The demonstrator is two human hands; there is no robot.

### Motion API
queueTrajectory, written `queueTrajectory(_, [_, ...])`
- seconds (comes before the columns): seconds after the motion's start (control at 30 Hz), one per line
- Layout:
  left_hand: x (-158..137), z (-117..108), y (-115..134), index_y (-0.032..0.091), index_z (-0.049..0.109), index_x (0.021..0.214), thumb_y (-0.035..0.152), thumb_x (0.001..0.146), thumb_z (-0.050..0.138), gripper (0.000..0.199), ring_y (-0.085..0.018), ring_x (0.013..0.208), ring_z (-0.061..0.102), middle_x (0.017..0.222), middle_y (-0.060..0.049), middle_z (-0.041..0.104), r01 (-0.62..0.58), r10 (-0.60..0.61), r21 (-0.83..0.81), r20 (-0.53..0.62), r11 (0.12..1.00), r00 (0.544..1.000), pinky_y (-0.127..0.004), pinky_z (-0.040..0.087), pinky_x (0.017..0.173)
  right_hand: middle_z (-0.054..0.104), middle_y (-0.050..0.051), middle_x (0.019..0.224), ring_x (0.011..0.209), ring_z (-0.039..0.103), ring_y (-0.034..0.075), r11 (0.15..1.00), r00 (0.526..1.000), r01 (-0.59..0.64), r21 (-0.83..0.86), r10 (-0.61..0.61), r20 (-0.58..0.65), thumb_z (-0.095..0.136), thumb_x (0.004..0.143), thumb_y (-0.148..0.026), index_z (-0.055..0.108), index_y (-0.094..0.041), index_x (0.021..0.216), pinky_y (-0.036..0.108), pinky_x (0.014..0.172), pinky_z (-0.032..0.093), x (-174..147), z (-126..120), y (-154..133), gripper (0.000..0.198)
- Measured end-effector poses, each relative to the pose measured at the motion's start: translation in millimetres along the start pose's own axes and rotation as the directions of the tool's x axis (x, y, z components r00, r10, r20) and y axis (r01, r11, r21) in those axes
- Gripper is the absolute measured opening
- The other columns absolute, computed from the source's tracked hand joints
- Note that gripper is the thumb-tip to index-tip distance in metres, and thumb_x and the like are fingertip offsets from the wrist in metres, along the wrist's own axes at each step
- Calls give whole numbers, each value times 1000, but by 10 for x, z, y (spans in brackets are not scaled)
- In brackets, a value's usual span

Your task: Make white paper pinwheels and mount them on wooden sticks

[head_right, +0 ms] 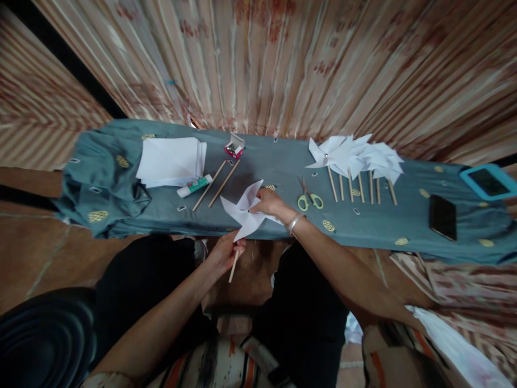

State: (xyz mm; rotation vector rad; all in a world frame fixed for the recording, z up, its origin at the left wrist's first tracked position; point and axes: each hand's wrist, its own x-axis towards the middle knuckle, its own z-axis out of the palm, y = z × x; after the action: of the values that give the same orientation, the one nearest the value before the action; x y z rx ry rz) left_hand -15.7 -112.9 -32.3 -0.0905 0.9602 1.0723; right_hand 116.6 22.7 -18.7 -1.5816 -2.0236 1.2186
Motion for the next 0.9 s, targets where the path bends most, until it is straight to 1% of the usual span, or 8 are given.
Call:
queueTrajectory(0.1, [7, 0, -3, 9, 57, 60, 4, 67, 72, 18, 2, 39, 30, 50, 6, 42, 0, 0, -19, 19, 1000, 1000, -9, 15, 35, 72, 1, 67, 62, 63, 18, 995, 997, -35, -89, 40, 62, 79, 51, -15, 71, -18, 66, 25, 58, 47, 6, -29, -37, 17])
queueTrajectory(0.17, [16, -6, -7, 9, 57, 60, 5, 67, 72, 17, 2, 38, 28, 49, 7, 41, 4, -4, -23, 29, 1000, 1000, -10, 15, 34, 73, 2, 72, 66, 64, 18, 990, 995, -45, -135, 56, 78, 78, 53, -17, 71, -18, 69, 25, 59, 46, 2, -39, -65, 17])
queueTrajectory(0.27, [36, -20, -13, 9, 58, 63, 5, 68, 70, 14, 1, 37, 27, 48, 8, 40, 8, -8, -22, 40, 1000, 999, -11, 14, 34, 72, 3, 75, 68, 63, 18, 980, 994, -59, -187, 76, 84, 77, 55, -19, 70, -18, 71, 25, 58, 44, -12, -42, -101, 17])
queueTrajectory(0.43, [62, -37, -12, 9, 57, 62, 3, 66, 68, 13, 2, 37, 25, 49, 9, 39, 4, -3, -17, 50, 1000, 999, -11, 13, 35, 70, 3, 72, 66, 60, 18, 964, 991, -91, -249, 111, 68, 78, 56, -22, 68, -18, 70, 25, 56, 41, -22, -51, -148, 18])
queueTrajectory(0.67, [69, -26, 1, 9, 57, 58, 3, 65, 69, 15, 2, 37, 25, 47, 7, 41, 14, -14, 6, 52, 1000, 999, -11, 12, 35, 70, 4, 74, 65, 60, 17, 962, 988, -118, -245, 138, 64, 78, 56, -21, 68, -17, 70, 26, 57, 42, -12, -27, -149, 18])
queueTrajectory(0.9, [49, -14, -6, 9, 58, 61, 5, 64, 73, 17, 2, 39, 26, 49, 8, 39, -7, 8, -13, 39, 1000, 999, -12, 12, 36, 72, 5, 77, 68, 63, 19, 974, 993, -90, -210, 104, 58, 78, 58, -21, 70, -17, 75, 26, 60, 46, -30, -21, -127, 18])
